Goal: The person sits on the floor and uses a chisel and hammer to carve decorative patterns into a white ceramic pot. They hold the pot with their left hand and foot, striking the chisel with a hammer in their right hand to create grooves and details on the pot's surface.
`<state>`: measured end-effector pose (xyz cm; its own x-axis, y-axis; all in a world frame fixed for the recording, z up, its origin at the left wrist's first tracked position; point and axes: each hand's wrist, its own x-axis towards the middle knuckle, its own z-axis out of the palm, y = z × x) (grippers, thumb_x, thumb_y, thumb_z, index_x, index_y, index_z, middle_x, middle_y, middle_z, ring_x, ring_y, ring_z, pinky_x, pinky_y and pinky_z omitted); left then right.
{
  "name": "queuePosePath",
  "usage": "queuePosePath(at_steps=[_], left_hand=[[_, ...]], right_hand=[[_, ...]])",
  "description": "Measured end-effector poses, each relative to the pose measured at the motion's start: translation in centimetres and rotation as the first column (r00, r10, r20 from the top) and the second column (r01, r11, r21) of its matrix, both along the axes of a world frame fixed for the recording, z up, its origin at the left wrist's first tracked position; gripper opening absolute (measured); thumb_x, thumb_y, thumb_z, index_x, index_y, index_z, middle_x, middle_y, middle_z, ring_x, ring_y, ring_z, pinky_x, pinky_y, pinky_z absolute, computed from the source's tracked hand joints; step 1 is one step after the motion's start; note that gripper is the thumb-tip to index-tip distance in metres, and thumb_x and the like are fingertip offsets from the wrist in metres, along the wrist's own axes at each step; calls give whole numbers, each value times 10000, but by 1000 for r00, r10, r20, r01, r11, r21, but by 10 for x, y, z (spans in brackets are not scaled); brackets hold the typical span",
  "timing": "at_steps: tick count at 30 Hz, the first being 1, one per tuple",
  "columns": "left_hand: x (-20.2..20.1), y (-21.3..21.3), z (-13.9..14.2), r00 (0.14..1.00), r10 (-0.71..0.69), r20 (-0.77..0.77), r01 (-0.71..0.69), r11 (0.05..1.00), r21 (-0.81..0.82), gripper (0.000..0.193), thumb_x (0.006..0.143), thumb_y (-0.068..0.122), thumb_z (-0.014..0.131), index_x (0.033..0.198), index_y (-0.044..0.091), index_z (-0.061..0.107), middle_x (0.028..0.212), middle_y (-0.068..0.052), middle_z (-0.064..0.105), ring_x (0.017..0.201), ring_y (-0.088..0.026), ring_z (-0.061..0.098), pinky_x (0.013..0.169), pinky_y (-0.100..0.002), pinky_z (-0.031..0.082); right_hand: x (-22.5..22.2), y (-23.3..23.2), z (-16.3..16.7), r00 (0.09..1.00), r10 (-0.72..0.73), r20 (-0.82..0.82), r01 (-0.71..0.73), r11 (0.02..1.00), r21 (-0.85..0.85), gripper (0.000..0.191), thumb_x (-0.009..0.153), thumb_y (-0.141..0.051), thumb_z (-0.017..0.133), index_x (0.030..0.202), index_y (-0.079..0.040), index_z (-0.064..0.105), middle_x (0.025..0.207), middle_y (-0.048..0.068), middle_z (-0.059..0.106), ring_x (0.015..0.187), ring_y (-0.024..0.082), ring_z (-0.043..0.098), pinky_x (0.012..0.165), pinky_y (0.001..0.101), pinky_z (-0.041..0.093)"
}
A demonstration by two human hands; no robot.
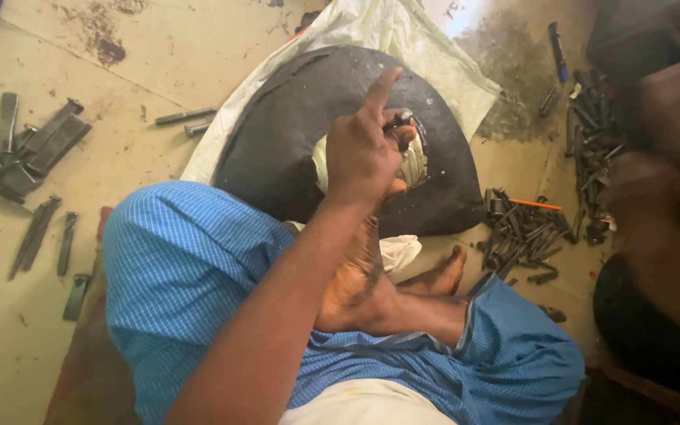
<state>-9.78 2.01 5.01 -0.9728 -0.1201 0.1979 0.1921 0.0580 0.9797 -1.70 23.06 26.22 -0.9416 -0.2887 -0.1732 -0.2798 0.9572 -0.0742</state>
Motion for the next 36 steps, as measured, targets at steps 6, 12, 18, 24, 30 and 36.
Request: queuePosePath(at_steps=[6, 12, 18, 24, 30, 36], left_hand=[[5, 2, -2, 999, 33, 10, -34, 999, 40, 698, 838, -85, 693, 1450, 201, 514, 948, -82, 797, 859, -176, 818, 722, -285, 655], [9, 6, -8, 995, 97, 16, -96, 995, -28, 683, 843, 40, 800, 1441, 194, 509, 924, -92, 805, 801, -222, 793, 670, -339, 610], [17, 10, -12, 983, 179, -38, -180, 984, -3, 704, 863, 71, 809, 1480, 175, 485, 951, -120, 778, 828, -237, 792, 715, -330, 614], [22, 13, -10, 981, 188, 43, -189, 981, 30, 651, 876, 49, 795, 1450, 171, 512, 908, -96, 800, 808, -205, 807, 701, -327, 612], [19, 12, -9, 972, 223, -68, -223, 975, 15, 724, 840, 67, 851, 1461, 193, 502, 937, -102, 781, 826, -201, 783, 731, -317, 608], [7, 8, -7, 997, 71, 19, -72, 997, 26, 704, 829, -76, 697, 1445, 222, 534, 933, -84, 813, 818, -161, 817, 703, -291, 629]], right_hand=[[-1, 0, 3, 999, -41, -34, 44, 995, 93, 271, 1026, -191, 603, 1271, -105, 683, 835, 121, 746, 550, 129, 663, 465, 277, 492], [-6, -31, 11, 997, 30, -67, -20, 990, 142, 345, 1027, -146, 603, 1348, -40, 666, 745, 115, 699, 447, 119, 597, 386, 277, 438], [-9, -17, 14, 994, 47, -99, -33, 991, 132, 487, 1014, -144, 533, 1489, -39, 547, 649, 75, 564, 518, 166, 517, 504, 325, 437], [0, -50, 14, 999, -35, 38, 26, 980, 199, 505, 1027, -285, 486, 1527, -212, 503, 890, 45, 679, 664, 128, 626, 599, 275, 516], [6, -101, 8, 996, 87, -18, -85, 992, 95, 476, 1027, -262, 554, 1496, -182, 531, 880, 89, 709, 596, 145, 636, 531, 289, 512], [10, -21, 14, 996, -70, -62, 78, 987, 141, 451, 1028, -240, 622, 1465, -153, 560, 871, 132, 738, 528, 162, 647, 463, 303, 507]])
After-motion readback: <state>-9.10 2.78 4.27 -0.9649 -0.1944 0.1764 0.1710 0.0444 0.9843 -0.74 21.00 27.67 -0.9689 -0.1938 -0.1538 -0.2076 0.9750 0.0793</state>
